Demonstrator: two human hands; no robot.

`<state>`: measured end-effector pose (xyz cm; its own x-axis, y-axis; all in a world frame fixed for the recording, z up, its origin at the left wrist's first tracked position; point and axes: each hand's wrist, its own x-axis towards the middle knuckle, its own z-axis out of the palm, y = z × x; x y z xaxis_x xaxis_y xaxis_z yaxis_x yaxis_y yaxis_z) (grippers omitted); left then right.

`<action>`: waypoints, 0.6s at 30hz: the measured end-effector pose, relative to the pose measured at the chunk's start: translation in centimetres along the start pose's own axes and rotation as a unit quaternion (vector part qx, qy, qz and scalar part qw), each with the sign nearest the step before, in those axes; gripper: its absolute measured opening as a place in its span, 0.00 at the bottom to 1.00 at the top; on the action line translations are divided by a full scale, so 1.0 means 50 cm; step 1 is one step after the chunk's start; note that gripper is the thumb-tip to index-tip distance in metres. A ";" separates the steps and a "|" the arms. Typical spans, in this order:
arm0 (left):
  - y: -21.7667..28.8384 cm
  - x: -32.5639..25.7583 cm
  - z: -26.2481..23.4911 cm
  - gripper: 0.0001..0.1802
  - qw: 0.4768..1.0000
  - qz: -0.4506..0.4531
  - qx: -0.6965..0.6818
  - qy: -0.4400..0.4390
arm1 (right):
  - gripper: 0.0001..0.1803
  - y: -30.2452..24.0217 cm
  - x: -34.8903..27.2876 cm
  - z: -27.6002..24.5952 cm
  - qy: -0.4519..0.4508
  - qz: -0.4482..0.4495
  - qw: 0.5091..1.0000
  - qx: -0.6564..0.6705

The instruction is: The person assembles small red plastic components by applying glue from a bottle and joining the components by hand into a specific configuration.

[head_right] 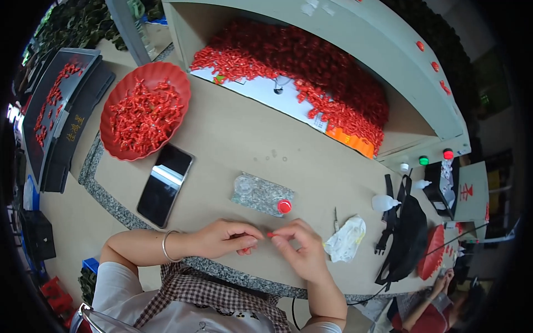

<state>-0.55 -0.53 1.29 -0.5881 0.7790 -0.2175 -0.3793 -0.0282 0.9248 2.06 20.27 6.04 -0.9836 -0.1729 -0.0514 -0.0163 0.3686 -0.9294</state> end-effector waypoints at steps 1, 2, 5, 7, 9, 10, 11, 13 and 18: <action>-0.001 -0.002 0.000 0.14 1.000 -0.003 -0.008 0.004 | 0.05 0.007 0.001 -0.013 0.004 0.004 1.000 -0.004; -0.003 -0.003 0.000 0.14 1.000 -0.006 -0.016 0.009 | 0.04 0.015 0.005 -0.029 0.033 0.055 0.997 0.053; -0.009 -0.003 -0.001 0.14 1.000 -0.002 -0.003 0.009 | 0.04 0.015 0.032 -0.061 0.059 0.132 0.985 0.092; -0.006 -0.005 0.000 0.15 1.000 0.000 -0.018 0.016 | 0.05 0.016 0.053 -0.072 0.043 0.172 0.982 0.072; -0.008 -0.004 -0.001 0.16 0.999 0.003 -0.032 0.025 | 0.04 0.017 0.073 -0.075 0.037 0.199 0.976 0.083; -0.010 -0.005 -0.004 0.16 0.999 0.004 -0.032 0.023 | 0.03 0.017 0.081 -0.074 0.028 0.222 0.970 0.098; -0.011 -0.005 -0.006 0.17 0.999 0.006 -0.032 0.022 | 0.03 0.018 0.087 -0.072 0.028 0.223 0.970 0.095; -0.010 -0.006 -0.007 0.17 0.999 0.010 -0.037 0.023 | 0.04 0.020 0.095 -0.069 0.014 0.224 0.967 0.119; -0.002 -0.007 -0.006 0.17 0.999 0.014 -0.033 0.028 | 0.03 0.019 0.107 -0.068 -0.007 0.236 0.968 0.084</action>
<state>-0.50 -0.99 1.19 -0.6369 0.7416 -0.2107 -0.4079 -0.0923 0.9084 -3.81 22.79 6.11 -0.8716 -0.0350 -0.4890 0.4651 0.2563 -0.8473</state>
